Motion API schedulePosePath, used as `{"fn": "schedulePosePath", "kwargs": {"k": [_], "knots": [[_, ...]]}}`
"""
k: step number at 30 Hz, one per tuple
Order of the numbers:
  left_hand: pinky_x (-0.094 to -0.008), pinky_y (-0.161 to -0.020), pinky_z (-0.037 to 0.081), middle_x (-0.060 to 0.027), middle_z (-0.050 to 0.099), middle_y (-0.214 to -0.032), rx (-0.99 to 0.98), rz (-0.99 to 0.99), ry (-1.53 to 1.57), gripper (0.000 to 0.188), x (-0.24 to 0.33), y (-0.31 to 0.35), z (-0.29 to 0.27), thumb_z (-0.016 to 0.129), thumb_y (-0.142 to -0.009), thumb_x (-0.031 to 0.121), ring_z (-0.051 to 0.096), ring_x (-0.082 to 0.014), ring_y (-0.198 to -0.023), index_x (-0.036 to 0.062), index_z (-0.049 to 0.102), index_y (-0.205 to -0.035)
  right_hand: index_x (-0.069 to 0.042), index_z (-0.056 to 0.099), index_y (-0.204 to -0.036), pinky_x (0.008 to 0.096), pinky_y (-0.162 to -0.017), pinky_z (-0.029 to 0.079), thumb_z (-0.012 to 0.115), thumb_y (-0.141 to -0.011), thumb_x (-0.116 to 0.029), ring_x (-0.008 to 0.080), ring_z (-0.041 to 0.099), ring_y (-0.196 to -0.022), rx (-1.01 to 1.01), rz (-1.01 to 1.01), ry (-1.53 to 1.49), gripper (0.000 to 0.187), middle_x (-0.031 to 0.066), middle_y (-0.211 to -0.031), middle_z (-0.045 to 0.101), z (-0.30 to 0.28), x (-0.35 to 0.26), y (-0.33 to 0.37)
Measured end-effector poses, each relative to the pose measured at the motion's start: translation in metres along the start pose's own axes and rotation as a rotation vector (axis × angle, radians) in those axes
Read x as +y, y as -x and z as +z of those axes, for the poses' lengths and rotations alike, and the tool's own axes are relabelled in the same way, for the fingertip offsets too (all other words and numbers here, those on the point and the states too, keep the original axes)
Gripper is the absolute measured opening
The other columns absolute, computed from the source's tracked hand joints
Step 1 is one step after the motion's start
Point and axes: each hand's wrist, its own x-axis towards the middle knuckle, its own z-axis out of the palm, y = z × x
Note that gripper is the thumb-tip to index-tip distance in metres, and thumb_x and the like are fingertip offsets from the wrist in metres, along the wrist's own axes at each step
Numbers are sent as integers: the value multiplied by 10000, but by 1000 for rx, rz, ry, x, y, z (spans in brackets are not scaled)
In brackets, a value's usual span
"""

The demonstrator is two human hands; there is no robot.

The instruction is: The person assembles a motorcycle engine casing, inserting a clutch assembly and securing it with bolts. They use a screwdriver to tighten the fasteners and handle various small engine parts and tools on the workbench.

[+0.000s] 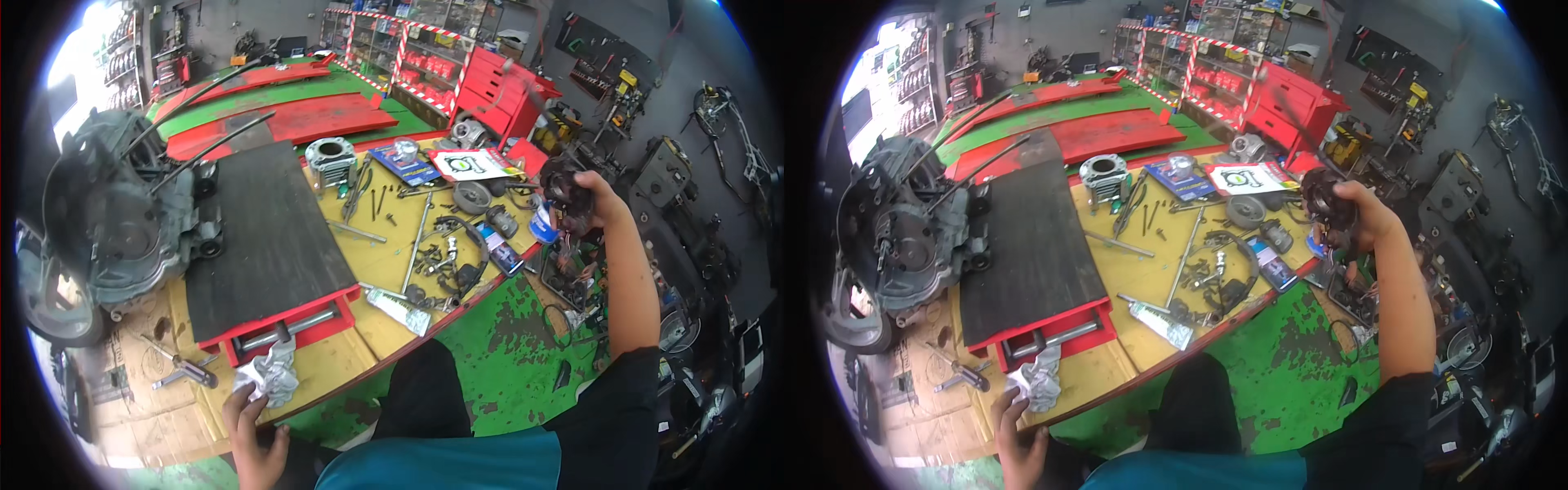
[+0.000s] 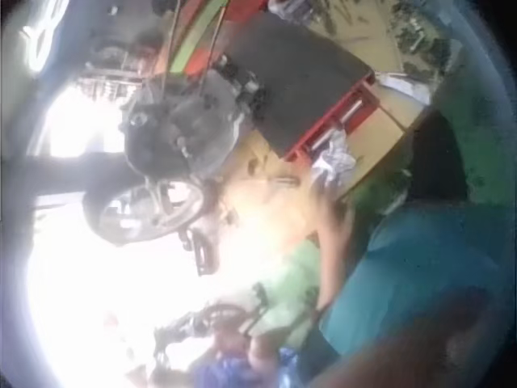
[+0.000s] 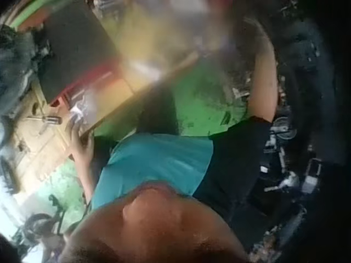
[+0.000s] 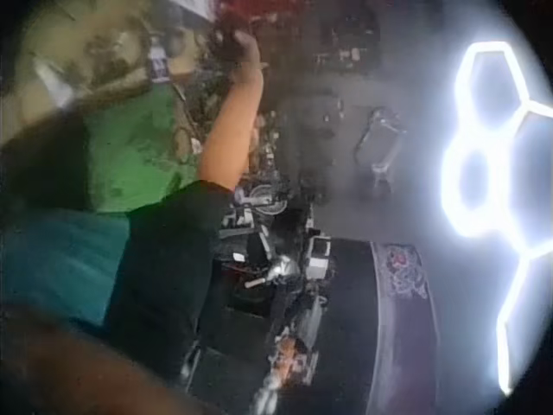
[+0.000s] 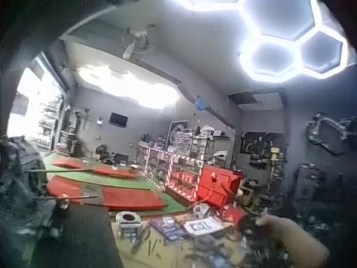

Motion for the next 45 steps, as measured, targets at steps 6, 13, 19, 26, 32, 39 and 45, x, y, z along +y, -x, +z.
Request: {"fn": "schedulePosePath", "kwargs": {"k": [6, 13, 19, 26, 32, 39, 45], "knots": [[-470, -1043, 509, -257, 649, -1331, 61, 125, 273, 518, 31, -5, 6, 827, -771, 46, 647, -417, -1215, 5, 646, -1255, 51, 497, -1457, 487, -654, 625, 750, -788, -547, 390, 730, -834, -585, -360, -350, 932, 245, -1298, 637, 175, 47, 22], [-451, -1088, 554, -226, 541, -1491, -277, 140, 565, 735, 70, -38, 40, 846, -898, 121, 589, -338, -1365, -5, 488, -1527, 35, 279, -1668, 498, -657, 576, 637, -837, -599, 398, 675, -910, -803, 29, -842, 1105, 310, -1487, 535, 312, 152, 40], [-429, -1035, 603, -174, 528, -1392, -306, -190, 685, 691, 70, -62, 50, 858, -901, 100, 680, -297, -1250, -36, 508, -1482, -38, 394, -1603, 606, -821, 620, 438, -1051, -533, 450, 659, -1219, -902, 153, -1205, 743, 241, -1433, 602, 360, 208, 42], [-409, -883, 606, -149, 607, -1196, -262, 107, 168, 491, 73, -79, 51, 930, -783, 111, 707, -287, -1063, -40, 688, -1183, -37, 460, -1567, 530, -801, 640, 445, -1110, -500, 431, 710, -1151, -892, 213, -1019, 650, 198, -1348, 668, 350, 212, 48], [-331, -761, 548, -72, 670, -913, -258, 68, 314, 459, 66, -67, 50, 928, -656, 42, 675, -183, -831, 9, 639, -1011, -43, 377, -1633, 492, -936, 609, 478, -1126, -437, 360, 737, -1133, -1050, 82, -895, 650, 164, -1443, 635, 355, 201, 41], [-231, -710, 472, -23, 609, -881, -119, -109, 450, 510, 94, -66, 40, 895, -684, 0, 623, -91, -784, 56, 520, -1025, -51, 418, -1608, 487, -960, 610, 441, -1138, -448, 319, 752, -1095, -976, 30, -986, 616, 231, -1485, 605, 329, 224, 35], [-240, -818, 458, 2, 562, -917, -99, -122, 501, 539, 93, -65, 12, 929, -747, 115, 588, -93, -876, 80, 485, -1050, -71, 478, -1538, 380, -835, 636, 589, -1106, -374, 235, 754, -1060, -707, 128, -757, 538, 147, -1272, 720, 323, 260, 59]]}}
